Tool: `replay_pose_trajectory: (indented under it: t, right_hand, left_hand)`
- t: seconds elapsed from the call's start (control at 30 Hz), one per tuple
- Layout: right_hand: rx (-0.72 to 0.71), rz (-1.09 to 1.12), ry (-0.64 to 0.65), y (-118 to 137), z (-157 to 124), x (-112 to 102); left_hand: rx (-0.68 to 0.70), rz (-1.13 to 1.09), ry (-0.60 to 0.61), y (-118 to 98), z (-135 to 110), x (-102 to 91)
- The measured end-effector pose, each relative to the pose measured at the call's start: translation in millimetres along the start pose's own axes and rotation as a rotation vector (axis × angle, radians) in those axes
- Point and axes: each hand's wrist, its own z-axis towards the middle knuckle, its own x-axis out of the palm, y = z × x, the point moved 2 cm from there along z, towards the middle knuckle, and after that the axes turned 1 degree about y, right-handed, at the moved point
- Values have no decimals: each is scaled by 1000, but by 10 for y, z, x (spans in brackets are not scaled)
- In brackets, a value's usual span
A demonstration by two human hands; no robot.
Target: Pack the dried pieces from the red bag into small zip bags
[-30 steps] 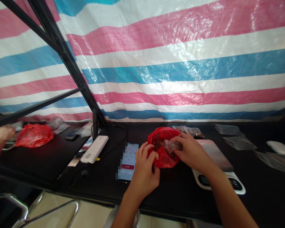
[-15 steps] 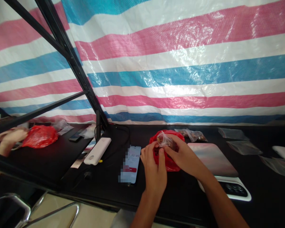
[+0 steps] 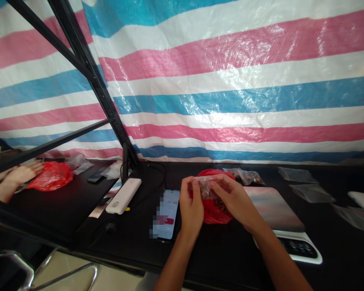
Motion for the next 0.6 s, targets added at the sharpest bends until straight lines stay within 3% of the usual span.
replay_pose_trajectory:
  t: [0.17, 0.33, 0.6]
  right_hand:
    - [27, 12, -98, -19, 13, -85]
    - [-19, -1, -156, -21, 10, -156]
    - [-10, -198, 127, 9, -85, -61]
  left_hand:
    - [-7, 37, 120, 70, 80, 114]
    - [-12, 15, 170, 130, -39, 126]
    - [-23, -19, 8, 89, -147, 46]
